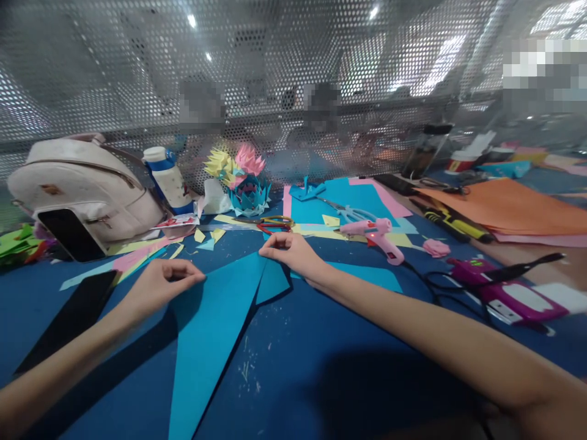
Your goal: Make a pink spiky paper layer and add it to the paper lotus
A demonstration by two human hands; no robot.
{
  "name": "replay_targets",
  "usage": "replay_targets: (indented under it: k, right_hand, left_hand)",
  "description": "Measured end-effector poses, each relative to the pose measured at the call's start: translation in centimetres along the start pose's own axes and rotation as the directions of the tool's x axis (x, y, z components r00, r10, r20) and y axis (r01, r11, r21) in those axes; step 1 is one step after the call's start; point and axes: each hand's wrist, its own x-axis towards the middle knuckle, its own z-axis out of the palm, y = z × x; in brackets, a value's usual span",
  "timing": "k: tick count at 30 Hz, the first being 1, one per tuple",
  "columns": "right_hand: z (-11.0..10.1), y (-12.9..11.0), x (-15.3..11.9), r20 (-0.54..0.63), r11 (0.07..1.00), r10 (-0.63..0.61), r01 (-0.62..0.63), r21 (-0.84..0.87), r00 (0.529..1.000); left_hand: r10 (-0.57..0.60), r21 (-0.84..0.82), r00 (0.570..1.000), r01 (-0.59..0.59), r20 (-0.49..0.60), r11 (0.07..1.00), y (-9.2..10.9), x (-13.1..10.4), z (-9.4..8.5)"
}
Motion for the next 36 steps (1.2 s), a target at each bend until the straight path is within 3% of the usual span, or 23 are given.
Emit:
replay_targets:
  k: [8, 11, 14, 16, 20, 22, 25, 29, 36]
  right_hand:
    - [-0.8, 1.0, 0.8, -0.002, 0.999, 0.026, -0.026, 0.037, 1.0]
    - [-1.0, 1.3, 1.0, -0.014, 0.996, 0.06, -0.059, 0.061, 0.998]
    - [-0.8, 1.1, 0.8, 0.002, 1.0, 0.02, -0.02, -0.004, 1.0]
    - [-0.4, 0.8, 0.5, 0.024, 0.998, -0.019, 0.02, -0.06, 1.0]
    - [0.1, 0.4, -0.1, 0.052, 0.992, -0.05, 0.056, -0.114, 0.997]
    - [0.0, 0.2, -0.2, 0.066, 0.987, -0.057, 0.067, -0.148, 0.996]
    - [-0.4, -0.5, 0.1, 0.155, 0.947, -0.094, 0.136, -0.291, 0.983]
    - [-0.3, -1.8, 0.7, 0.301, 0.878, -0.081, 0.211, -0.43, 0.95]
    - [1.8, -2.1, 3.0, 0.275, 0.855, -0.139, 0.255, -0.451, 0.951]
  left_hand:
    - [-0.129, 0.006, 0.991, 0.129, -0.041, 0.992, -2.1, -4.9, -3.3]
    - [-0.129, -0.001, 0.987, 0.129, -0.095, 0.992, -2.4, -5.1, -4.3]
    - [-0.04, 0.04, 0.987, 0.047, -0.155, 0.998, -1.7, -4.1, -4.9]
    - [0.053, 0.136, 0.99, -0.035, -0.131, 0.99, -0.8, -3.1, -4.4]
    - [0.133, 0.268, 0.978, -0.173, 0.16, 0.948, 0.7, -0.8, -1.4]
    - [0.143, 0.237, 0.95, -0.212, 0.277, 0.948, 0.8, 0.2, 0.4]
    - [0.127, 0.072, 0.905, -0.17, 0.406, 0.983, 0.2, 1.3, 2.2]
    - [0.102, -0.188, 0.898, -0.022, 0.429, 0.982, -1.0, 1.4, 2.8]
    - [0.112, -0.297, 0.927, -0.001, 0.358, 0.955, -2.9, -0.2, 2.5]
